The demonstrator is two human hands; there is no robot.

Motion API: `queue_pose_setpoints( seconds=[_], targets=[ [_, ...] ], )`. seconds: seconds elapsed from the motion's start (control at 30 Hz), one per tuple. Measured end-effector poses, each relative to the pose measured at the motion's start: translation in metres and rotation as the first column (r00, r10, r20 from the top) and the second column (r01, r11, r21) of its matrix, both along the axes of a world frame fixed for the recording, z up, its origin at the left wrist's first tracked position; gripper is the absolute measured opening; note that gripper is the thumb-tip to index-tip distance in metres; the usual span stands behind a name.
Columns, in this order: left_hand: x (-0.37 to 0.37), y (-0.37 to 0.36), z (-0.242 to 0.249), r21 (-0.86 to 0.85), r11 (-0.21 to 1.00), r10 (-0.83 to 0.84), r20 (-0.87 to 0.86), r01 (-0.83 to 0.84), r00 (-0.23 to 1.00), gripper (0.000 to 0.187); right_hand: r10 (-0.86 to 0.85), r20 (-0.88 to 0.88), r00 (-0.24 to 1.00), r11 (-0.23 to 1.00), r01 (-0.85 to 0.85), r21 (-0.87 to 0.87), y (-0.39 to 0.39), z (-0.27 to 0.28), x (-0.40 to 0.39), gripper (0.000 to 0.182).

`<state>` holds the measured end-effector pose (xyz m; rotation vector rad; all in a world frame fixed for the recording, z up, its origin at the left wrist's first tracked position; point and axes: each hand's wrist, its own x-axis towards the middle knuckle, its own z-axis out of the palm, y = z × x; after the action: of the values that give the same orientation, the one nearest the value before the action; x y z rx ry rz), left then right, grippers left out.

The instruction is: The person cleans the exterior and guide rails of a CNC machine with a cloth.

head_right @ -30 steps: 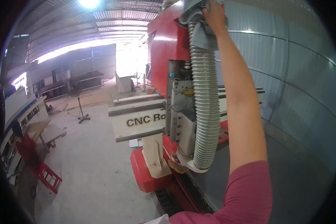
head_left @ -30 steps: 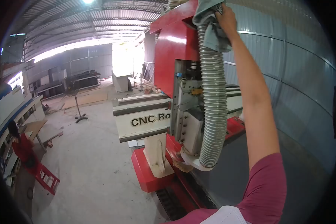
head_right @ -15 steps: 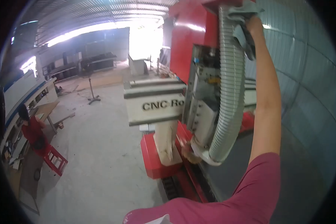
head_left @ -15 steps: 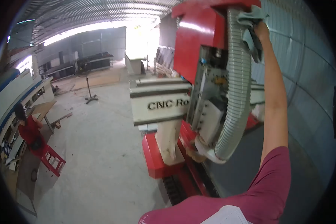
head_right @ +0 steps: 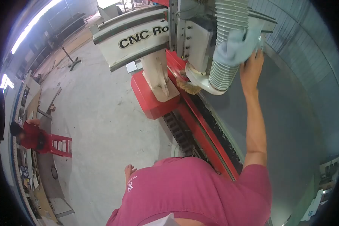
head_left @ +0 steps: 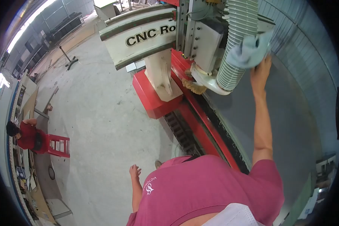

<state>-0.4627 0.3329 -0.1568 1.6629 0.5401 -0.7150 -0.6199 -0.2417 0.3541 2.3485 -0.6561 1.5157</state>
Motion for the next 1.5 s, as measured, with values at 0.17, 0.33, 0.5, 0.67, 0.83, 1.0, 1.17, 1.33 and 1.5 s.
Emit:
queue_pose_setpoints(
  seconds=[0.17,0.33,0.5,0.67,0.83,1.0,1.17,1.33,1.5],
  targets=[
    [-0.011,0.002,-0.002,0.109,0.952,-0.277,-0.078,0.285,0.958,0.044,-0.058,-0.086,0.995,0.863,0.093,0.497,0.015,-0.148,-0.028,0.056],
    [-0.034,0.054,-0.107,0.159,0.903,-0.376,-0.162,0.400,0.912,0.043,0.045,-0.275,0.960,0.794,0.133,0.593,0.060,-0.238,-0.009,0.058],
    [-0.020,0.086,-0.109,0.185,0.850,-0.484,-0.099,0.494,0.869,0.045,0.118,-0.397,0.910,0.869,0.099,0.485,0.107,-0.206,0.045,0.057],
    [-0.001,0.102,-0.061,0.078,0.994,-0.065,-0.152,0.077,0.986,0.046,-0.122,-0.406,0.906,0.972,0.192,0.135,0.072,-0.184,0.093,0.036],
    [0.011,0.142,-0.063,0.033,0.997,0.069,-0.118,-0.065,0.991,0.045,-0.108,-0.657,0.746,0.878,0.381,0.289,0.069,-0.238,0.141,0.028],
    [-0.001,0.193,-0.075,0.105,0.994,0.021,-0.125,-0.008,0.992,0.039,-0.081,-0.393,0.916,0.947,0.194,0.257,0.078,-0.205,0.178,0.036],
    [0.031,0.186,-0.077,0.153,0.983,-0.076,-0.155,0.100,0.985,0.039,-0.112,-0.521,0.846,0.836,0.363,0.411,0.030,-0.241,0.176,0.041],
    [0.113,0.132,-0.062,0.116,0.983,-0.132,-0.103,0.144,0.986,0.038,-0.052,-0.333,0.942,0.897,0.191,0.399,0.060,-0.134,0.183,0.045],
    [0.196,0.067,-0.045,0.086,0.969,-0.231,-0.034,0.233,0.972,0.038,-0.294,0.007,0.956,0.953,0.294,-0.073,0.063,-0.037,0.197,0.042]
  ],
)
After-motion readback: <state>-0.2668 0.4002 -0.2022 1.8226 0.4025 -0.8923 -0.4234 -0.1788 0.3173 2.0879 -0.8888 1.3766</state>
